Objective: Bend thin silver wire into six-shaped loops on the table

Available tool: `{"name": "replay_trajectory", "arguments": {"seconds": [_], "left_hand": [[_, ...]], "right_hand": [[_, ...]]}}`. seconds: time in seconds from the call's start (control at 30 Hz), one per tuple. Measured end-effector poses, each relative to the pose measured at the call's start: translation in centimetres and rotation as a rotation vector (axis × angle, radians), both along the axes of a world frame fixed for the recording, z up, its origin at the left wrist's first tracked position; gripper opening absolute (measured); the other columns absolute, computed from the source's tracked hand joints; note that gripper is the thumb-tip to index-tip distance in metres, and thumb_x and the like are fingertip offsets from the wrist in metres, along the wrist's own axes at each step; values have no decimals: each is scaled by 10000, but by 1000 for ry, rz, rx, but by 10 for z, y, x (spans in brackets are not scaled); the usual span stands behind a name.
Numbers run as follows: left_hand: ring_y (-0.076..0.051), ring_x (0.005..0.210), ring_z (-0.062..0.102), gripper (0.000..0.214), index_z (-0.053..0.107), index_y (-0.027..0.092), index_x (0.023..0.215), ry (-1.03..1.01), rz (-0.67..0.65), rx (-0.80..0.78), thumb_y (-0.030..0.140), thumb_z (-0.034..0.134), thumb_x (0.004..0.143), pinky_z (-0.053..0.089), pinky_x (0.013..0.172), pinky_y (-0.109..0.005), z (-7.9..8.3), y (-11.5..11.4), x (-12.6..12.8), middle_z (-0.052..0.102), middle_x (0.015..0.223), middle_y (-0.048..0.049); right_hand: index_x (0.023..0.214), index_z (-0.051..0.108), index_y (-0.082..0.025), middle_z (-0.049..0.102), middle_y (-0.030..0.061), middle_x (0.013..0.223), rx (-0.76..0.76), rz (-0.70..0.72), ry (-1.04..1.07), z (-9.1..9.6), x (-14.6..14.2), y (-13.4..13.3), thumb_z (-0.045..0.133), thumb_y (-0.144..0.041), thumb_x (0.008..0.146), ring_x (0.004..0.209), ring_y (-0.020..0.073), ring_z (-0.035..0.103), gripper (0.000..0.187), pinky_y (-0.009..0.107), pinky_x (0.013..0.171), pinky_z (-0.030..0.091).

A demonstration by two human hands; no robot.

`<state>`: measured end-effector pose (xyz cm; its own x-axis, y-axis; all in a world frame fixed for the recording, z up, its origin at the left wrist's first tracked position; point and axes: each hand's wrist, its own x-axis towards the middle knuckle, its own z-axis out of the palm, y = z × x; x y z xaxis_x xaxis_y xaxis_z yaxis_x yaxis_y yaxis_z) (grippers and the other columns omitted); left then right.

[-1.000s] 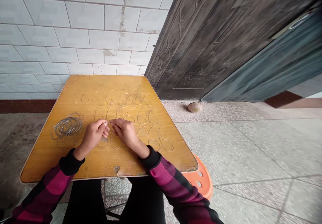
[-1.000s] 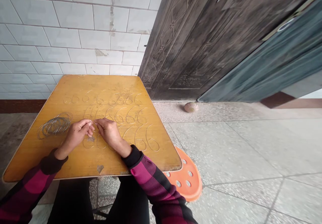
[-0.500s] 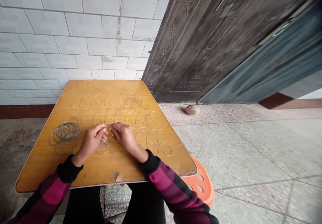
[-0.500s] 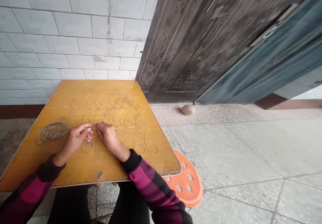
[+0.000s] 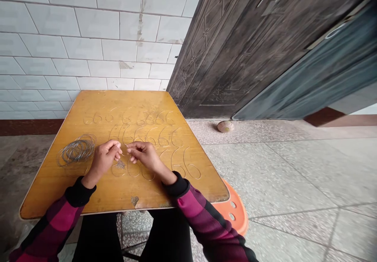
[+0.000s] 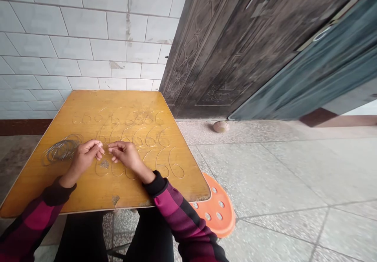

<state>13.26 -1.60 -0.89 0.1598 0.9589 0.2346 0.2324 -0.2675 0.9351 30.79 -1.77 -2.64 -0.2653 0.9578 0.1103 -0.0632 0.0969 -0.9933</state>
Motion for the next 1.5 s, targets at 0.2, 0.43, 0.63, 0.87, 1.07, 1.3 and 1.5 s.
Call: {"name": "replay_trajectory", "arguments": {"seconds": [0.2,0.43,0.63,0.87,1.07,1.3,1.5], "left_hand": [[-116,492,567,236,625,165,692,-124,-57,-138,357,573,819,462,493,-229,-3,4,-4,641,613,-21],[-114,499,560,250,635,160,674,-143,-92,-186,359,579,814,458,496,-227,-6,5,-5,638,620,-25],[-113,512,553,256,644,162,684,-140,-83,-161,365,577,823,453,500,-226,-8,5,-3,636,629,-27],[-110,492,545,265,635,164,647,-97,-94,-166,360,580,817,444,499,-227,-6,5,-2,617,585,-17],[-109,503,549,251,664,158,683,-128,-52,-159,369,603,804,442,498,-225,-5,6,-3,613,581,-16],[-106,573,581,250,670,150,901,-262,-43,-207,366,660,776,474,517,-224,-6,7,-4,680,779,-38],[-103,579,577,218,668,149,877,-279,-41,-191,343,664,776,474,519,-222,-9,7,-4,675,772,-33]], "right_hand": [[790,703,-155,692,2,680,-257,31,292,1,-3,2,820,-386,614,527,82,623,313,197,508,521],[756,699,-155,678,-5,645,-258,-38,334,4,-3,2,819,-369,618,487,67,576,282,179,466,482],[749,681,-157,675,-6,647,-266,-67,340,1,-3,4,808,-355,631,481,62,566,263,182,470,472],[732,683,-150,665,-14,606,-283,-92,345,3,-3,6,827,-371,587,464,61,564,301,174,449,455],[749,685,-145,683,0,643,-302,-65,338,2,-2,6,825,-361,600,493,70,586,296,184,475,477],[751,691,-144,689,1,647,-311,-110,389,0,-3,6,834,-368,593,508,66,601,309,168,483,495],[753,692,-155,696,-5,660,-364,-79,440,-2,-2,6,849,-363,578,519,58,613,314,142,480,502]]}}
